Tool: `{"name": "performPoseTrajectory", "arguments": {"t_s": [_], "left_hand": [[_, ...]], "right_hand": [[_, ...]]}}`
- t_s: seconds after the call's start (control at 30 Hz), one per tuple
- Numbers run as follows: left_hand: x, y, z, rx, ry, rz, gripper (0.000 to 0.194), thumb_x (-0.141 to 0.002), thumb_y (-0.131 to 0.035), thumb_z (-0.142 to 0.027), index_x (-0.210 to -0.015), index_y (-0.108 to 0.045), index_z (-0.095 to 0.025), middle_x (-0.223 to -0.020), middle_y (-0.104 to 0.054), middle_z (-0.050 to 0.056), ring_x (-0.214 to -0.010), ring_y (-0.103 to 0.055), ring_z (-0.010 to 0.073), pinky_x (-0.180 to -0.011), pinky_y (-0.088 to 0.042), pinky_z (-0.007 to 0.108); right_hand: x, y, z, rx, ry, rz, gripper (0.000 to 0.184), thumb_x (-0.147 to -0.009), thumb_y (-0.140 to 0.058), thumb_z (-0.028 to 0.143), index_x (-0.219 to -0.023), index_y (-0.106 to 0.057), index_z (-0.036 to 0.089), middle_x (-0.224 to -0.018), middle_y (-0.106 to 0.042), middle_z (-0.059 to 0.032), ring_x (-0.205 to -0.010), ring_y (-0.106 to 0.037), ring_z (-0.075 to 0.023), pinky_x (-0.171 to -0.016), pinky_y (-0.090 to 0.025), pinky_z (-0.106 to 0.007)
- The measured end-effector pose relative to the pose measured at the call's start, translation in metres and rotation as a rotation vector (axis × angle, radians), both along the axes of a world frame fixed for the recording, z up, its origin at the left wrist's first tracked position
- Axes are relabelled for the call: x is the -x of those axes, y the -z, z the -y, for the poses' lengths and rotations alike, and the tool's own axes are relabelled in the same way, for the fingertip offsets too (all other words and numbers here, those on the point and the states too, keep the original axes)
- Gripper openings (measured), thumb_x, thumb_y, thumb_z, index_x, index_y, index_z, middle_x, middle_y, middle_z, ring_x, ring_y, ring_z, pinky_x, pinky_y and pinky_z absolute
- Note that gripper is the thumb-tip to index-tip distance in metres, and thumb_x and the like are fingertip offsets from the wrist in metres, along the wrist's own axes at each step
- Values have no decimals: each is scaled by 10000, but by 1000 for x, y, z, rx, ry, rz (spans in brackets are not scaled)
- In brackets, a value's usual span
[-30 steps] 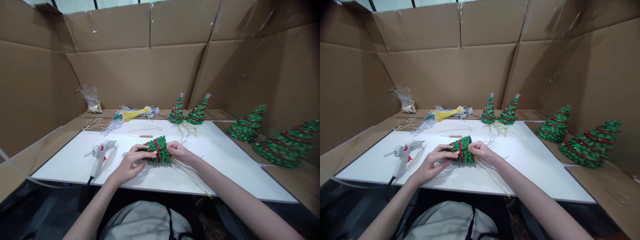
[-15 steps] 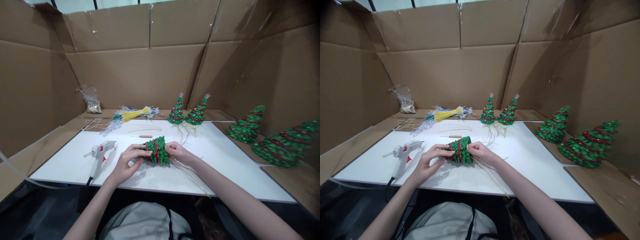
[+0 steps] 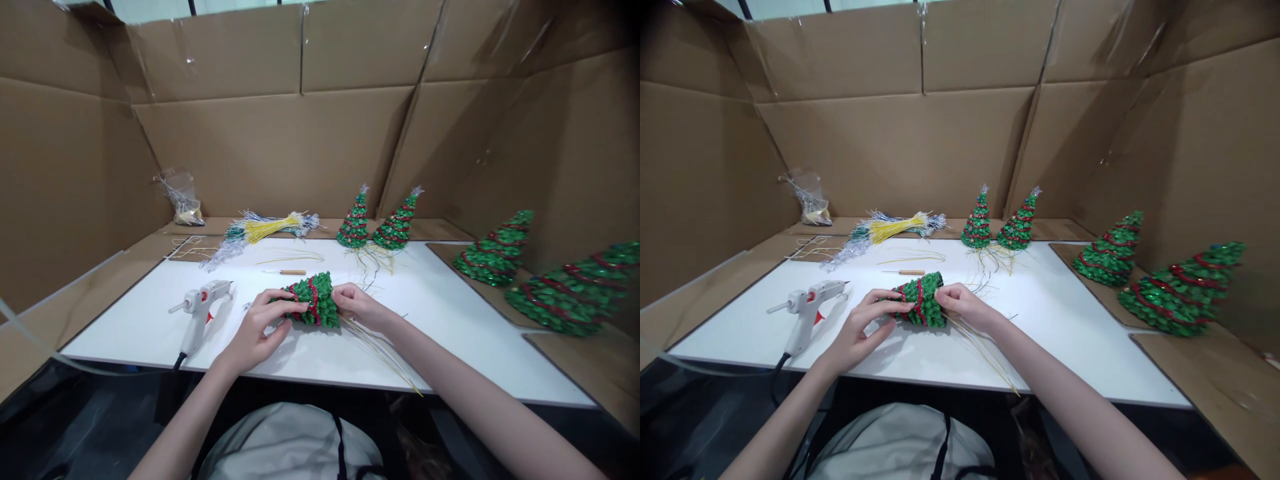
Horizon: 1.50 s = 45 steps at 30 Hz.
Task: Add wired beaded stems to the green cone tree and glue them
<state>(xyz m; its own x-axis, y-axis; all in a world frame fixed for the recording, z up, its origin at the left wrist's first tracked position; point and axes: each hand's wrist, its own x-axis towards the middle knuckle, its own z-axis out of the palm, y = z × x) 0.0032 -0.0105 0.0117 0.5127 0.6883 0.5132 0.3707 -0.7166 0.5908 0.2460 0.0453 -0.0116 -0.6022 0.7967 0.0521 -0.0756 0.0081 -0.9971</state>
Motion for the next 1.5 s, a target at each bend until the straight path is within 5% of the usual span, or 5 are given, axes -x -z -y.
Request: {"name": "performPoseTrajectory", "arguments": {"t_s": [1.1,1.33,1.5], "left_hand": [[1,-3,-1,43,-19,-16,349,-869,-507,-116,-1157,-645,-256,-1156,-615,72,-1179,-498,225,-994,-415,352],[-2,-26,-19,-7,-129,134,264,-860,-492,-131,-986,-702,-230,-981,-666,59,-979,-593,203,-874,-465,320],[-24,-47,-61,-30,-300,-135,294,-850,-458,-148,-1055,-659,-210,-1110,-685,20,-1052,-584,199,-877,-474,304]], "right_hand": [[1,4,-2,-40,-21,-18,562,-754,-611,628,-549,-340,180,-471,-183,96,-410,-119,-35,-423,-44,-247],[1,3,-2,-15,-20,-34,555,-743,-638,605,-544,-337,182,-462,-198,98,-403,-133,-34,-421,-54,-242],[1,3,-2,-11,-8,-31,536,-744,-641,596,-553,-367,177,-458,-217,97,-399,-150,-35,-418,-63,-239]]}}
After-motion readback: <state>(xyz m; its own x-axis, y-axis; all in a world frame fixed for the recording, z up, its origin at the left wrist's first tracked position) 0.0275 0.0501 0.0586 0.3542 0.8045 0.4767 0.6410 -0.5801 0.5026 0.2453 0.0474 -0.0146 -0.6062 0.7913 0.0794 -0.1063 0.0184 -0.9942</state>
